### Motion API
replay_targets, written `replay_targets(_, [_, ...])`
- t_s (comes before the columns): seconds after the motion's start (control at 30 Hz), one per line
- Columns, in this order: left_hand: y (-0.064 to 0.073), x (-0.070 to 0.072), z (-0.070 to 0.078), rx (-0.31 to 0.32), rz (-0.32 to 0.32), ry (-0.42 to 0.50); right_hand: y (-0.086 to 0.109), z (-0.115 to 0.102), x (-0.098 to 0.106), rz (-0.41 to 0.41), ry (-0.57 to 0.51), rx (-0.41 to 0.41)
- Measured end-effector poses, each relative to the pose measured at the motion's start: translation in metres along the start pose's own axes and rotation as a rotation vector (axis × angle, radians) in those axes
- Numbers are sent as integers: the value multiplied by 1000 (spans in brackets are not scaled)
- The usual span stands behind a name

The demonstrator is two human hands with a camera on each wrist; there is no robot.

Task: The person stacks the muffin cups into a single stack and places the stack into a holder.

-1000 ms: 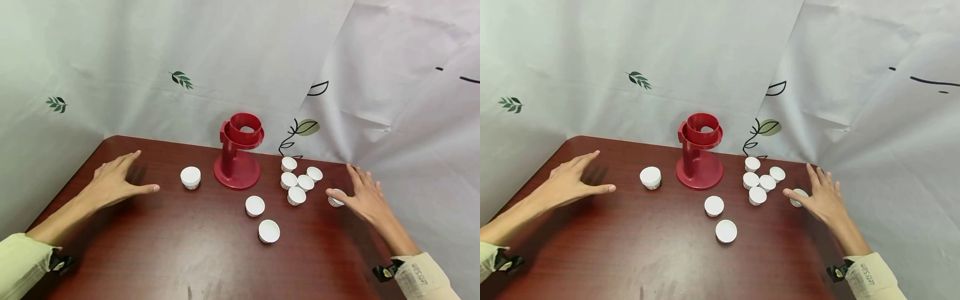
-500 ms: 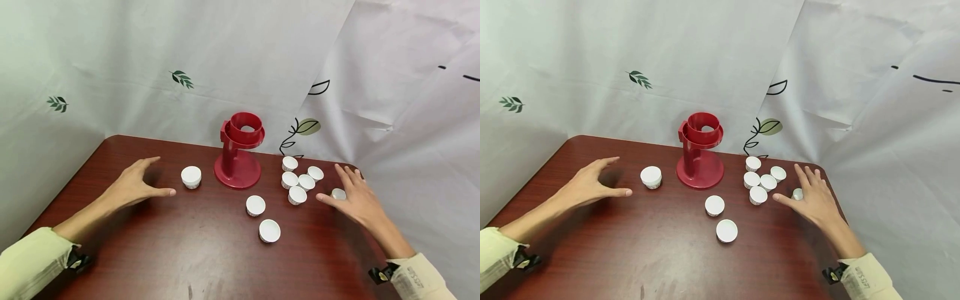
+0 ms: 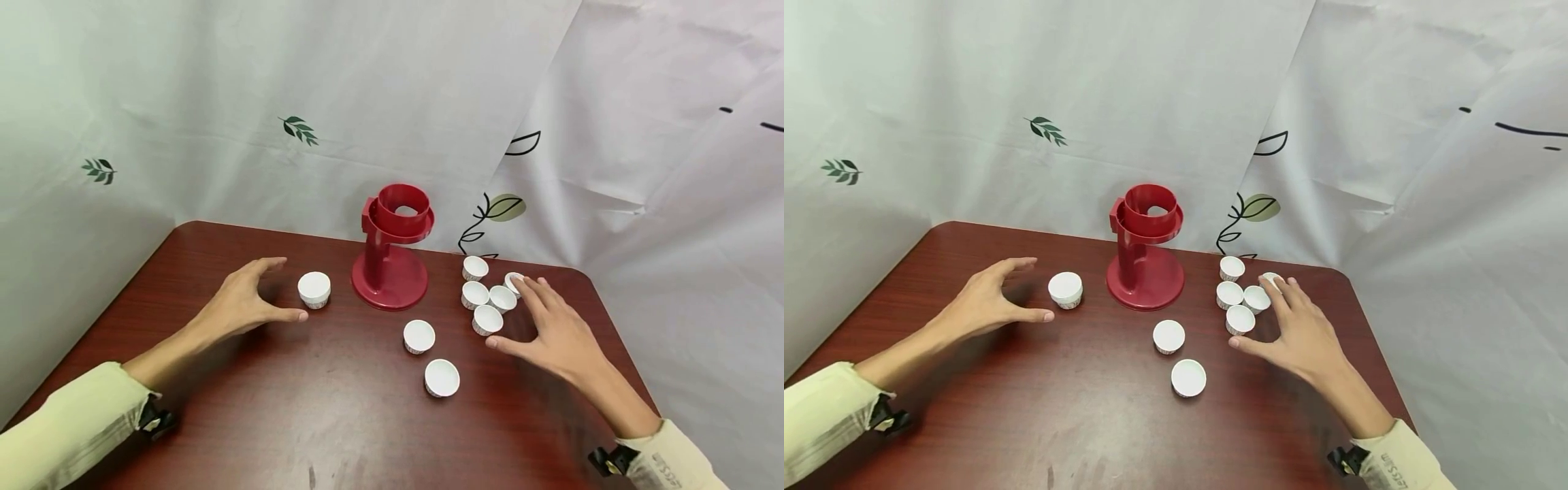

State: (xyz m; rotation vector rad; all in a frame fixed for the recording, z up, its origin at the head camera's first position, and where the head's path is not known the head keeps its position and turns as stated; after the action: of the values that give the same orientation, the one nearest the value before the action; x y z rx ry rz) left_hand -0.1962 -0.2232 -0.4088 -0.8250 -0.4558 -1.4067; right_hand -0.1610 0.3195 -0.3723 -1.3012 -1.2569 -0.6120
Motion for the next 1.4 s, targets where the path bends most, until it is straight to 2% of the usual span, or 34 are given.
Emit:
replay_targets(0.2, [-1, -15, -1, -34, 33, 62, 3, -24, -2, -49, -45, -12])
replay_targets(0.43, [0, -21, 9, -16, 11, 91, 10, -36, -8, -51, -205, -14])
replay_targets(0.6, [1, -25, 10, 3, 5, 108, 11, -39, -12, -59, -266, 74])
replay_targets(0.83, [-3, -29, 6, 45, 3, 117, 13, -42, -20, -155, -392, 173])
replay_targets(1.0, [-3, -31, 4, 57, 2, 124, 14, -45, -26, -192, -453, 257])
replay_targets(1.17, [-5, -34, 4, 75, 9, 135, 14, -51, -33, -238, -466, 299])
replay_targets(1.4, [-8, -40, 5, 99, 8, 164, 14, -61, -42, -254, -446, 341])
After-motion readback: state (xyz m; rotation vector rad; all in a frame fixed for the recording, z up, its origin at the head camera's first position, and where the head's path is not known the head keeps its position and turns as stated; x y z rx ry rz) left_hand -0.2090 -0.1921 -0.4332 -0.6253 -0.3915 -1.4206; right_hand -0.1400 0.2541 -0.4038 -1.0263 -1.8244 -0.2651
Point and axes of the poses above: each hand's wrist, its own y-axis away from the middle knuckle, its own x-axis out of the back of the hand, z = x × y, the point moved 2 cm from there along -y, towards the middle knuckle, and after that the axes turned 10 degrees about z, right-handed, at the moved point
